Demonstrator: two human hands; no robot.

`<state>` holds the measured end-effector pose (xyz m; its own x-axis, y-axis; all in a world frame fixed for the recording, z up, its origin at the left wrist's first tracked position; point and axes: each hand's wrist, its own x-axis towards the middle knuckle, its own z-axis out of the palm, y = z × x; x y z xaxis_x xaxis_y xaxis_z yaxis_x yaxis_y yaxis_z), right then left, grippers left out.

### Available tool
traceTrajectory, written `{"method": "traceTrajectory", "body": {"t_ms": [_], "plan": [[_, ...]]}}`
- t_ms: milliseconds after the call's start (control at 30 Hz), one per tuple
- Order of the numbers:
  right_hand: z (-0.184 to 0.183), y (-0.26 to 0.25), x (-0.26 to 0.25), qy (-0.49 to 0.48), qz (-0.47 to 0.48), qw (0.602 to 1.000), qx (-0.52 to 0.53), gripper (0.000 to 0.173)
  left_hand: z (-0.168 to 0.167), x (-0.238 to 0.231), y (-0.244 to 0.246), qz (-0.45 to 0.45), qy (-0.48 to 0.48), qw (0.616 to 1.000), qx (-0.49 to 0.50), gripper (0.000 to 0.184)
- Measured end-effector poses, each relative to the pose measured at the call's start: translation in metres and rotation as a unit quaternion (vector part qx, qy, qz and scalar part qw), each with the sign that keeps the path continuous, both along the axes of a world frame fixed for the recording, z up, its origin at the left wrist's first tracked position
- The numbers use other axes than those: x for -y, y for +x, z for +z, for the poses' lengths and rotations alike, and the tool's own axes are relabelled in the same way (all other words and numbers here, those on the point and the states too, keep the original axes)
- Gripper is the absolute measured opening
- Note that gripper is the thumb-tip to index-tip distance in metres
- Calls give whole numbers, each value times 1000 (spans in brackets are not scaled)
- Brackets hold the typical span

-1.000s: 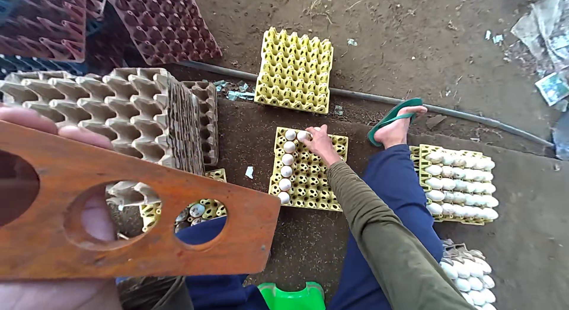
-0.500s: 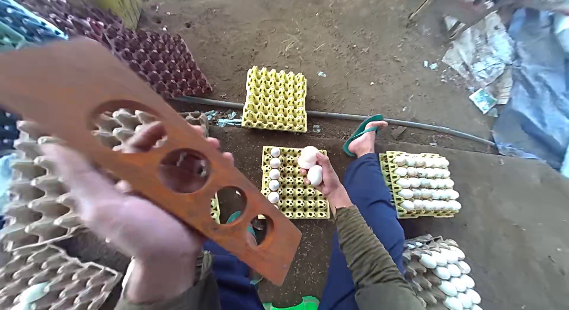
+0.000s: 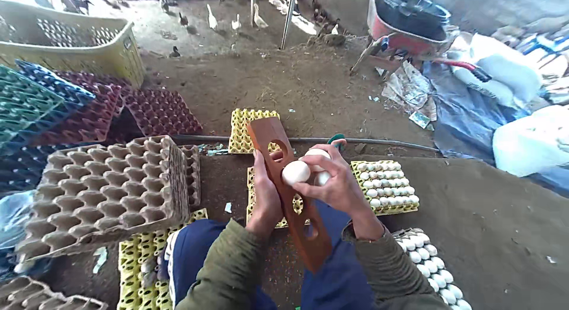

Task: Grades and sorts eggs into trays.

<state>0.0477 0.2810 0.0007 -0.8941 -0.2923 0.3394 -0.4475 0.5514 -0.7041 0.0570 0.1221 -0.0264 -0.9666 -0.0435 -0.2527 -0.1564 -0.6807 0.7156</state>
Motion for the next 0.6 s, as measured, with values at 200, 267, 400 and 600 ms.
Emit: {"method": "traceTrajectory", "body": {"t_ms": [200,267,400,600], "plan": [[20,28,-6,121,-12,992,-36,46,-2,-14,10,-43,36,997,-48,77],[25,34,-11,132,-14,990,-41,46,-1,-17,13,-56,37,996,-67,76],[28,41,-16,150,-30,987,-56,44,-2,-23,15,-75,25,993,-90,75],[22,49,-29,157,-59,985,-37,48,-6,-37,17,-110,-12,987,-119,73]]}}
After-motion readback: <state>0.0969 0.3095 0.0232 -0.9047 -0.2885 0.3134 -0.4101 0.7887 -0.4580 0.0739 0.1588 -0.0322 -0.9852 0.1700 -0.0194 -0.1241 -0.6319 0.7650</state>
